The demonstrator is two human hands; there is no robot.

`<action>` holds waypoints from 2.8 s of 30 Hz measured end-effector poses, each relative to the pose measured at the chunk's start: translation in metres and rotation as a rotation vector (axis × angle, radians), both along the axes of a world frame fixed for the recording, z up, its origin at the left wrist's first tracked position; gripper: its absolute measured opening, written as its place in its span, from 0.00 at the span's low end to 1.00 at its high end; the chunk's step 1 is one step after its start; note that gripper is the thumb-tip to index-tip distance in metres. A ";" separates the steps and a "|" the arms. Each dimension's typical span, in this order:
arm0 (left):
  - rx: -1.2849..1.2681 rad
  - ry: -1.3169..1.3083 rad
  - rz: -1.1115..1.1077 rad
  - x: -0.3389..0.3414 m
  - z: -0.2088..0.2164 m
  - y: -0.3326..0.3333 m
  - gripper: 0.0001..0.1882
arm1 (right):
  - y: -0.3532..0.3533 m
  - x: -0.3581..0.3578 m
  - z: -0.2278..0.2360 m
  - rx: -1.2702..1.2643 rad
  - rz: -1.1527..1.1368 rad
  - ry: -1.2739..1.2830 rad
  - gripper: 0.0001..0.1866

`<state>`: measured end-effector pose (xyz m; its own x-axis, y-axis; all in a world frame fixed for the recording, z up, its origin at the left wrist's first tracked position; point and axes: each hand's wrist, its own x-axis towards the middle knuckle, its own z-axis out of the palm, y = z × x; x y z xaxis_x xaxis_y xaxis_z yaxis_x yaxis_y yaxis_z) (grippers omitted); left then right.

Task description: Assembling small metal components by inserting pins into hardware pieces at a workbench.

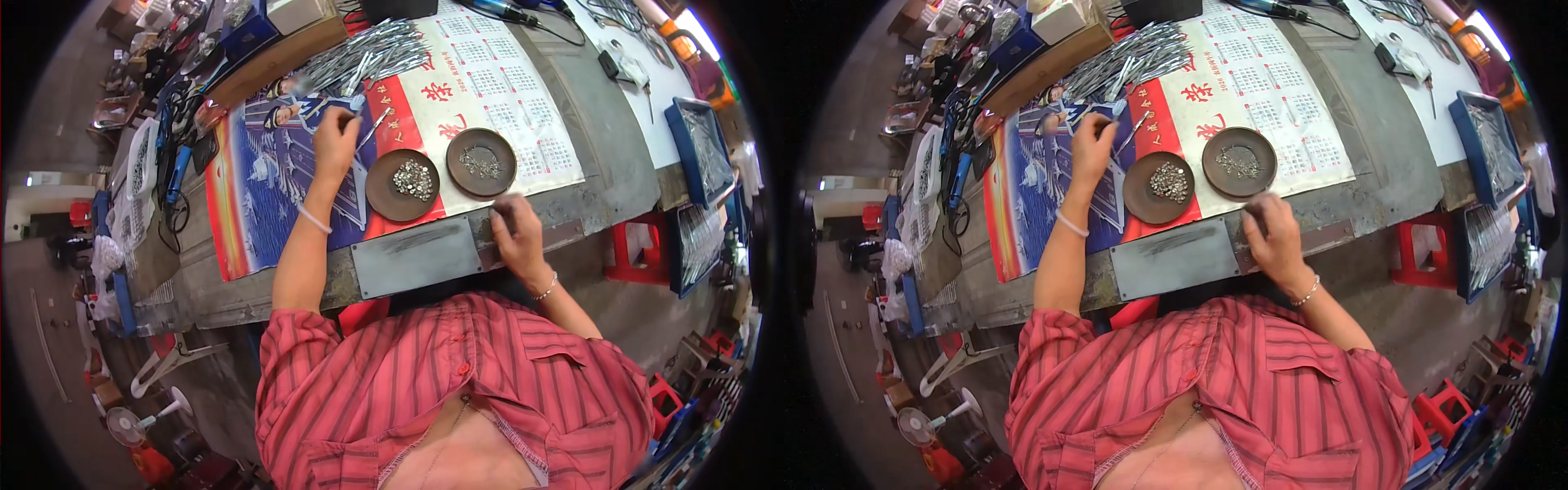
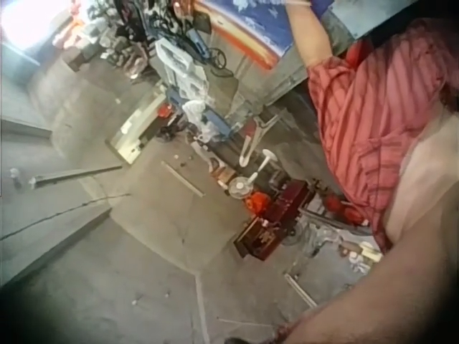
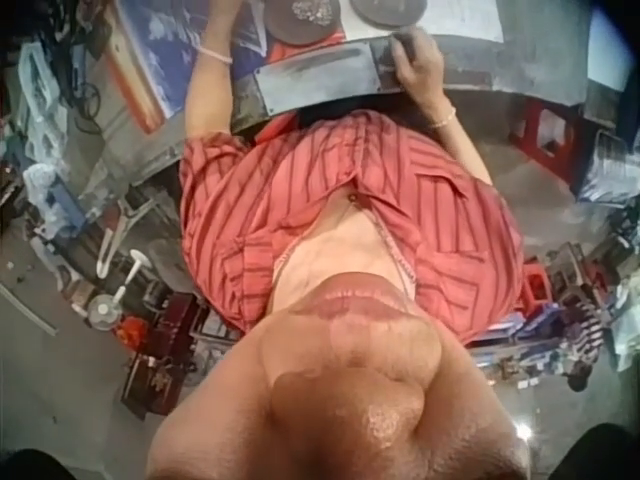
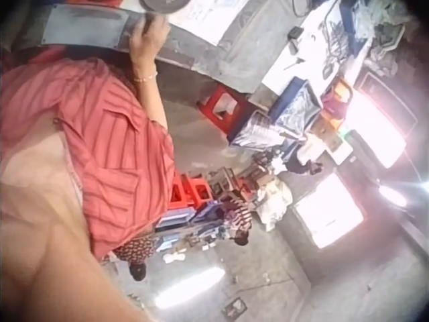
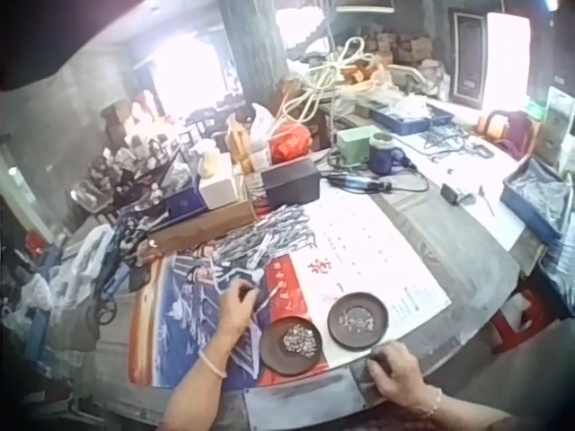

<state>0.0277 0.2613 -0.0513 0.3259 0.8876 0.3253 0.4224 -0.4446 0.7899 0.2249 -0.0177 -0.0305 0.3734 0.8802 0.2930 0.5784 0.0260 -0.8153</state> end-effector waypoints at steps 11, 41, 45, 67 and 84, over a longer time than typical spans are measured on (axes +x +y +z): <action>-0.488 -0.380 -0.072 -0.045 0.072 -0.171 0.10 | 0.066 0.046 0.008 -0.291 0.176 -0.691 0.09; -0.741 -0.356 -0.230 -0.004 0.050 -0.235 0.07 | 0.086 0.068 0.008 -0.225 0.369 -0.510 0.08; -0.702 -0.380 -0.223 -0.004 0.055 -0.231 0.08 | 0.086 0.064 0.009 -0.211 0.355 -0.471 0.09; -0.608 -0.334 -0.201 -0.012 0.066 -0.234 0.08 | 0.089 0.061 -0.004 0.032 0.260 0.134 0.15; -0.200 -0.397 -0.446 -0.010 0.076 -0.209 0.10 | 0.054 -0.012 0.074 -0.505 0.817 1.249 0.11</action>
<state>0.0180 0.0522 0.0250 0.5674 0.7501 0.3396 -0.1126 -0.3379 0.9344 0.2128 0.0362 0.0437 -0.4606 0.8649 -0.1994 -0.4733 -0.4294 -0.7691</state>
